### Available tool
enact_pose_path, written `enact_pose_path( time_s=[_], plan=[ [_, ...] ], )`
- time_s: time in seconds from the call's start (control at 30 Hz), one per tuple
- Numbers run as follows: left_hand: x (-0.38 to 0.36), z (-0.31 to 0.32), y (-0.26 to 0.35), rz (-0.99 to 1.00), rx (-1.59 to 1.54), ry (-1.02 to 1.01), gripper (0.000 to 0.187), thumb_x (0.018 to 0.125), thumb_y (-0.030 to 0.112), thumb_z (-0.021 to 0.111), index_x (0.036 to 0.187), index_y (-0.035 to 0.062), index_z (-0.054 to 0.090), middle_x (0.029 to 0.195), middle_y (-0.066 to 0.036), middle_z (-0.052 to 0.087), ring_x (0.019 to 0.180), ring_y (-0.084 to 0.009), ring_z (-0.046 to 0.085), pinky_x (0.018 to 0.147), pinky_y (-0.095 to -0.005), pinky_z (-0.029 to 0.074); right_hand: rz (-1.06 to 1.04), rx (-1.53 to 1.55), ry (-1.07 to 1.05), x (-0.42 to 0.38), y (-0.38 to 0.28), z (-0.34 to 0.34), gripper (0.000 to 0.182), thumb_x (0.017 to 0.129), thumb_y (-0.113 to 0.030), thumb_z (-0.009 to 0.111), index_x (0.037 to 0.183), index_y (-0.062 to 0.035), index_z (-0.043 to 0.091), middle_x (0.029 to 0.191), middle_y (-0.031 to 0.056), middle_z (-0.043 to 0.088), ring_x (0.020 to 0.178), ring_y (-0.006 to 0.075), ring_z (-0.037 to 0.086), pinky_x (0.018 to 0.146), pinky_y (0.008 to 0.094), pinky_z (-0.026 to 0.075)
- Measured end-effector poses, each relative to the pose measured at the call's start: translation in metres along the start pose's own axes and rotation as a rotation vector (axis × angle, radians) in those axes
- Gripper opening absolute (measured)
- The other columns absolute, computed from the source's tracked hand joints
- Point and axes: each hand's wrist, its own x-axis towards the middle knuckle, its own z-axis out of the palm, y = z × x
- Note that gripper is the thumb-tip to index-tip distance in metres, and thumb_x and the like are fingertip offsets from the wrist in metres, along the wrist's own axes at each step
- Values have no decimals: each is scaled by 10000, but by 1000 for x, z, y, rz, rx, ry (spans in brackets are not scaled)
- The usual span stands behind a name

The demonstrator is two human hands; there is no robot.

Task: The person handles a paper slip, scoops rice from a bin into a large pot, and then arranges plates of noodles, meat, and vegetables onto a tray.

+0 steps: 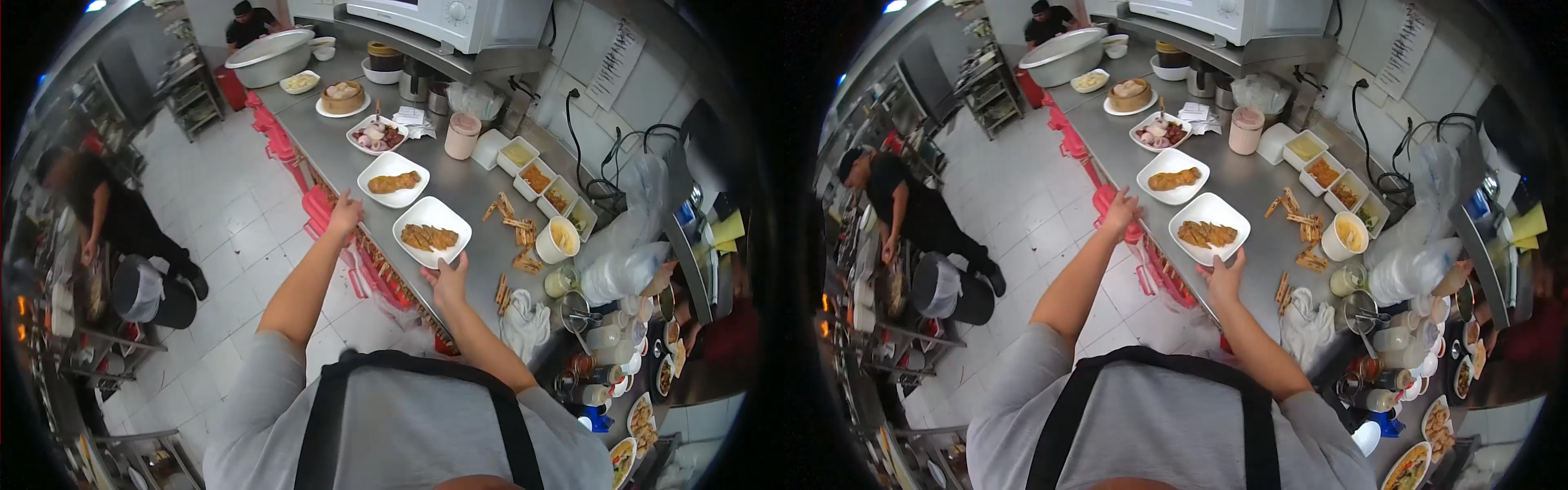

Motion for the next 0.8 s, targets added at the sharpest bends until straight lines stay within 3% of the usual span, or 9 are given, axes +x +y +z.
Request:
enact_pose_path(
  time_s=[0.23,0.33,0.4,0.43,0.5,0.53,0.57,0.63,0.8],
  plan=[
    [78,12,-4,-31,-146,-286,351,868,95,488,1212,30,457,964,-70,566,750,-138,563,638,-227,485,-157,49,132,9,-9,-11,487,896,-72,423,1330,-139,214,1070,142,471,820,248,573,633,353,552],
    [94,21,-5,-187,-239,-397,334,876,116,479,1199,34,466,960,-76,565,786,-151,568,726,-281,498,-194,25,206,21,-8,-22,417,909,-116,423,1304,-111,288,974,114,524,710,212,583,602,339,548],
    [125,8,-4,-186,-273,-267,395,857,182,508,1206,45,383,909,-81,543,761,-193,561,720,-321,505,-249,63,267,24,-19,-28,388,914,-137,430,1287,-93,330,933,103,538,650,194,579,583,338,543],
    [136,3,15,-201,-343,-184,313,839,164,514,1128,59,459,971,-76,543,783,-199,558,704,-346,487,-280,121,314,24,-14,-33,393,916,-169,446,1288,-92,344,939,94,527,650,188,573,573,338,540],
    [250,-31,-31,-40,-210,-455,350,882,249,484,1172,63,425,1103,-106,519,948,-244,551,786,-407,483,-308,46,470,13,-5,-36,381,911,-201,462,1260,-86,360,903,74,505,623,181,555,544,324,523],
    [261,-31,-6,-35,-208,-374,368,890,275,467,1186,59,429,1180,-112,494,1028,-260,530,820,-405,479,-303,39,470,4,-1,-33,329,910,-195,463,1207,-75,387,874,73,506,627,182,553,532,325,514],
    [276,-32,2,24,-401,-497,386,885,272,474,1208,67,422,1221,-108,472,1058,-270,515,804,-397,491,-315,90,437,4,17,-44,312,899,-219,497,1157,-64,418,868,87,516,673,201,576,570,348,519],
    [306,-49,14,31,-88,-626,340,875,250,485,1175,95,450,1177,-91,479,1073,-268,493,751,-380,513,-408,66,374,-7,37,-45,246,910,-121,452,1140,-37,438,853,94,545,706,187,585,602,307,506],
    [308,-49,35,-236,70,-653,212,852,174,452,1015,43,483,805,-126,585,575,-197,569,505,-289,503,-684,-352,535,-25,46,-23,225,867,-100,523,1077,-19,508,776,54,557,629,113,567,564,246,475]
  ],
)
